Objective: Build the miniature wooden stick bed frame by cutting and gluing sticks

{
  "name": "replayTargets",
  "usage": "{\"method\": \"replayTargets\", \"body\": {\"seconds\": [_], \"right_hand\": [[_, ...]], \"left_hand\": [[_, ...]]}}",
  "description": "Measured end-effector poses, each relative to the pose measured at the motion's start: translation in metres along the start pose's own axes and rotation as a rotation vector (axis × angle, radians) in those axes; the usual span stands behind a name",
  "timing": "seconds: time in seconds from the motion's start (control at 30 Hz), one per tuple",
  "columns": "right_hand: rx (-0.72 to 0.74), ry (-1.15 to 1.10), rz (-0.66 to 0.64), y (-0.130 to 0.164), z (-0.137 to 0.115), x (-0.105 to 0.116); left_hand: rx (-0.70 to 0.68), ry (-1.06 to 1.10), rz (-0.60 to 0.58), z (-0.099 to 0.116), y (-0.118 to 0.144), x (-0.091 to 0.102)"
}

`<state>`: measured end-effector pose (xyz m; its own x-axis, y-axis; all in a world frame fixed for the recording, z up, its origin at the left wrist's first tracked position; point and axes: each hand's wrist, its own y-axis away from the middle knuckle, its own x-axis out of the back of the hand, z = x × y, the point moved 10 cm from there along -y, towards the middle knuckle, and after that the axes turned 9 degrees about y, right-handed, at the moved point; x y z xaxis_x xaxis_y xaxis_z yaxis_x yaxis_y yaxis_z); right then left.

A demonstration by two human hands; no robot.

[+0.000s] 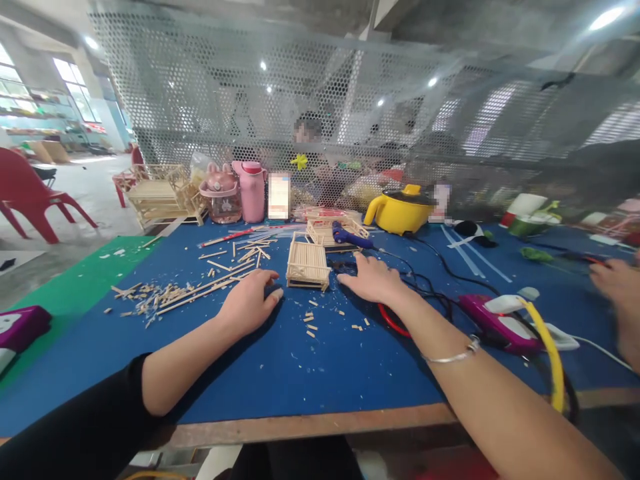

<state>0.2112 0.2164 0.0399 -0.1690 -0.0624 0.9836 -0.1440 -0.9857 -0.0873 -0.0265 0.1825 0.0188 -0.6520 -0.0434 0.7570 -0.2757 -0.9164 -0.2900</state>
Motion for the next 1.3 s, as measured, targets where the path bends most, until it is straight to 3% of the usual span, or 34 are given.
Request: {"method": "replayTargets", "body": {"seconds": [0.17, 0.27, 0.37, 0.5, 0.7, 0.9, 1.0, 1.17, 1.3], "right_hand": [[0.181, -0.073, 0.113, 0.023, -0.009, 0.032], [0.478, -0.238, 0.091, 0.048, -0.049, 0.028], [0.606, -0.252, 0.086, 0.061, -0.075, 0.012], [0.595, -0.257, 0.061, 0.056, -0.082, -0.005], [0.547, -0.264, 0.133, 0.053, -0.076, 0.002], [0.430, -0.370, 0.565, 0.057, -0.051, 0.034], [0.446, -0.365, 0.676, 0.063, -0.050, 0.040], [0.422, -0.425, 0.736, 0.071, -0.044, 0.048], [0.442, -0.453, 0.736, 0.072, -0.044, 0.049]], "left_hand": [[0.003, 0.079, 0.111, -0.002, -0.009, 0.005], [0.007, 0.138, 0.039, -0.001, -0.018, -0.011], [-0.032, 0.124, 0.045, 0.003, -0.019, -0.017], [-0.106, 0.104, 0.189, 0.014, -0.007, -0.002], [-0.237, 0.201, 0.210, 0.034, 0.011, 0.005], [-0.407, 0.146, 0.294, 0.054, 0.002, 0.026], [-0.525, 0.002, 0.120, 0.078, -0.021, 0.025], [-0.531, -0.031, -0.233, 0.099, -0.054, 0.009], [-0.530, 0.062, -0.338, 0.107, -0.063, -0.002]]}}
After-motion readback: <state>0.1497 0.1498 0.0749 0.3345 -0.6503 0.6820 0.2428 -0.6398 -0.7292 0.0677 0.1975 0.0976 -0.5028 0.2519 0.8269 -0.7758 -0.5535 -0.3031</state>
